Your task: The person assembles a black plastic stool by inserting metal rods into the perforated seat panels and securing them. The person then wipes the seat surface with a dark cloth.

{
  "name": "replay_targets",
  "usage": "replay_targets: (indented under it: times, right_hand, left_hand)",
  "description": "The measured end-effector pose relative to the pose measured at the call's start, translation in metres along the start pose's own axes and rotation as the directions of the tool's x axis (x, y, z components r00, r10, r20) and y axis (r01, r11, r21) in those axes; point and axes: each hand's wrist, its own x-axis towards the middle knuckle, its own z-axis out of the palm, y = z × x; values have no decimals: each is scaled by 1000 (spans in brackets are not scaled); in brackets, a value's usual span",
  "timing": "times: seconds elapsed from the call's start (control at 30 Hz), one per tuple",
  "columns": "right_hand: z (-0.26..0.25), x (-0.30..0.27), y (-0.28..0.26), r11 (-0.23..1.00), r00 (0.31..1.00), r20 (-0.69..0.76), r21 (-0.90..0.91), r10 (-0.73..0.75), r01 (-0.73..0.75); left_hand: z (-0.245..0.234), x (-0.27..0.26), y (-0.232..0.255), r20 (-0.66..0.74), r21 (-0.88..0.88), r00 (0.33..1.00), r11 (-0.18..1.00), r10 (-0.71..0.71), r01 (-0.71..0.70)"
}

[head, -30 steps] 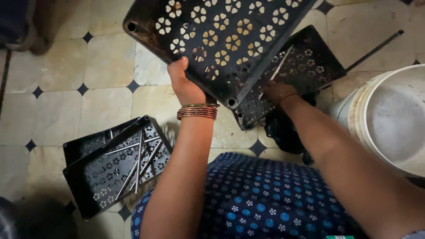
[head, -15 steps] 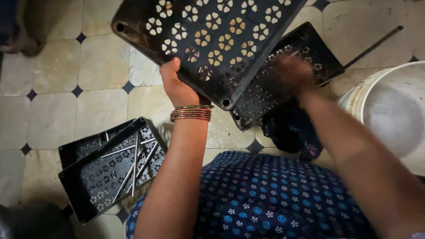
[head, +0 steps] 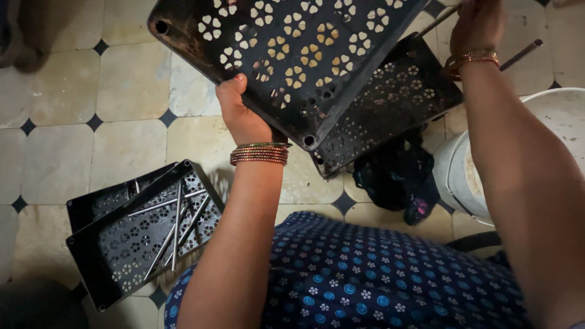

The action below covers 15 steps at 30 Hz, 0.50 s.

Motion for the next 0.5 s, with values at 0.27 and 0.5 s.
replay_targets:
  times: [0.27, 0.5]
  right_hand:
    - [-2, 17, 1, 932, 993, 16, -342, -118, 116]
    - [7, 28, 40, 449, 919, 309, -804, -245, 390]
  left_hand:
    - [0, 2, 0, -40, 86, 997, 995, 59, -55]
    - [4, -1, -1, -52, 35, 998, 998, 44, -43]
